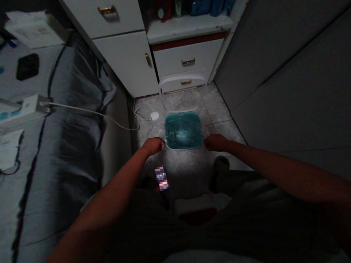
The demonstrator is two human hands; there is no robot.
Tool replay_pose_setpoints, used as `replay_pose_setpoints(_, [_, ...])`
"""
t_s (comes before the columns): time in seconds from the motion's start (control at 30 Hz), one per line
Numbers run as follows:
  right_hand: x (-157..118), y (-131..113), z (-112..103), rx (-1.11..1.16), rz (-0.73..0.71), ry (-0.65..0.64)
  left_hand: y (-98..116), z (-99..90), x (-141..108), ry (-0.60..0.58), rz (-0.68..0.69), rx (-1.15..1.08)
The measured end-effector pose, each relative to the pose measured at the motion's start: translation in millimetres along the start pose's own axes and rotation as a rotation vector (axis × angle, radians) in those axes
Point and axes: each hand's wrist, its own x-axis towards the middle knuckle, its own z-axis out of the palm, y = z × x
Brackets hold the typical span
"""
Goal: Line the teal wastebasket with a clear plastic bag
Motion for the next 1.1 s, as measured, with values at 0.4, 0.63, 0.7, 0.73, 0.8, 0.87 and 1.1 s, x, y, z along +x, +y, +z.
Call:
replay_pose_setpoints(0.4, [11.6, 16.9, -14.0, 0.552, 0.225, 0.203, 12.8, -32.9, -6.4, 0.224, -0.305, 0.006])
replay_pose_setpoints(0.63, [33.3, 15.2, -23.7, 1.053, 0.435, 0.219, 16.5, -44.1, 15.3, 0.503, -0.347, -0.131])
replay_pose_setpoints(0.7, [40.6, 14.9, -27.6, 1.11, 0.474, 0.244, 8.5, -44.6, 28.7, 0.468, -0.323, -0.111])
replay_pose_setpoints(0.73, [45.2, 15.7, -29.1, 1.115, 0.484, 0.264, 3.4, -44.5, 35.7, 0.451, -0.319, -0.099])
replay_pose_setpoints(0.8, [56.5, 19.3, -31.0, 1.094, 0.496, 0.3, -8.1, -43.2, 49.0, 0.428, -0.317, -0.101])
replay_pose_setpoints(0.87, [69.7, 25.1, -31.9, 1.045, 0.507, 0.331, -20.1, -40.6, 60.7, 0.425, -0.325, -0.145])
replay_pose_setpoints(1.1, [99.3, 43.4, -37.6, 0.846, 0.482, 0.313, -56.2, -28.3, 96.1, 0.437, -0.433, -0.485])
